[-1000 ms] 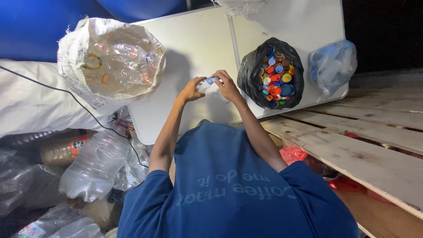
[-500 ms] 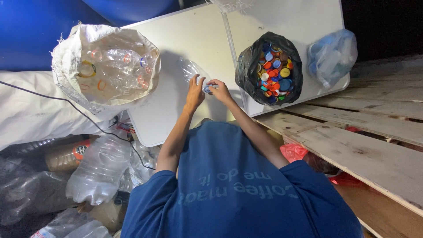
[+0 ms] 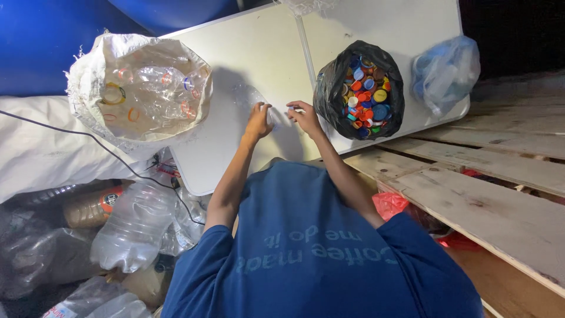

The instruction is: The person sorts plastic bottles by removing the caps and placing them into a black bag, while putting the empty bottles into a white sack. The person handles the bottles one by one, unscrewing the lids and separating the components into different containers on a white table.

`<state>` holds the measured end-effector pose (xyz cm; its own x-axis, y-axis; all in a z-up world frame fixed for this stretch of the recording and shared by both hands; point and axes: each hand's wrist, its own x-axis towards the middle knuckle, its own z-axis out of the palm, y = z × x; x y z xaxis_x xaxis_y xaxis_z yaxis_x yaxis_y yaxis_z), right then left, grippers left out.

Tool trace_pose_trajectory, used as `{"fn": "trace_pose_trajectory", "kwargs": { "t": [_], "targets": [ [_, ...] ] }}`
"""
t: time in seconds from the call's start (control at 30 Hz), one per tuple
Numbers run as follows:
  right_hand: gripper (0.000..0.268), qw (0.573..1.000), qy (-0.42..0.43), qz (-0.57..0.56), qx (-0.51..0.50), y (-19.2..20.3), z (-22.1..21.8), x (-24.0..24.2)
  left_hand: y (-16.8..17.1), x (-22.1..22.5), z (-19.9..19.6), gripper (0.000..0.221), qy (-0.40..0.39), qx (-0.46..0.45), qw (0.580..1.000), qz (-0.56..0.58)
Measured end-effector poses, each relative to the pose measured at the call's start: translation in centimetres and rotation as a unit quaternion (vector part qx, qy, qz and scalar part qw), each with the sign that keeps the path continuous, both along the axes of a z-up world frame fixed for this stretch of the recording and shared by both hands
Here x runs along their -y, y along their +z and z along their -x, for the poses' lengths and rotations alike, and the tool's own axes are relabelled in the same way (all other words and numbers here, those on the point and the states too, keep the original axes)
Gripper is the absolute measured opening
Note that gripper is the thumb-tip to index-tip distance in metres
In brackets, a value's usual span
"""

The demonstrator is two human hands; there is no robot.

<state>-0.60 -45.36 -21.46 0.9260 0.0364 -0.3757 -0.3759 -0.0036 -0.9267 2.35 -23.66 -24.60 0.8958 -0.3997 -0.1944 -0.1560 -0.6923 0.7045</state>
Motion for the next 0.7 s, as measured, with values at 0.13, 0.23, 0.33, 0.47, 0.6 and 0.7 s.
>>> {"fn": "trace_pose_trajectory", "kwargs": {
  "t": [0.13, 0.23, 0.33, 0.47, 0.6, 0.7],
  "targets": [
    [0.033, 0.988, -0.121, 0.016, 0.092, 6.2, -0.4, 3.6, 5.5, 3.8, -2.1, 0.058, -0.027, 0.056, 0.997, 0.042],
    [0.04, 0.961, -0.227, 0.015, 0.159, 6.1, 0.2, 7.5, 9.6, 8.5, -3.1, 0.05, -0.073, 0.106, 0.986, 0.101],
    [0.038, 0.928, -0.31, 0.062, 0.2, 6.0, 1.6, 10.7, 13.2, 13.1, -3.3, 0.045, -0.131, 0.141, 0.97, 0.148],
    [0.035, 0.865, -0.334, 0.321, 0.191, 10.9, 2.9, 12.2, 12.4, 19.0, -2.8, 0.043, -0.232, 0.257, 0.93, 0.125],
    [0.038, 0.804, -0.289, 0.455, 0.25, 6.3, 4.7, 13.9, 7.9, 21.8, -1.3, 0.026, -0.304, 0.225, 0.925, 0.039],
    [0.035, 0.842, -0.242, 0.449, 0.176, 4.3, 5.2, 14.3, 7.2, 21.7, -0.6, 0.027, -0.308, 0.166, 0.936, -0.04]
  ]
}}
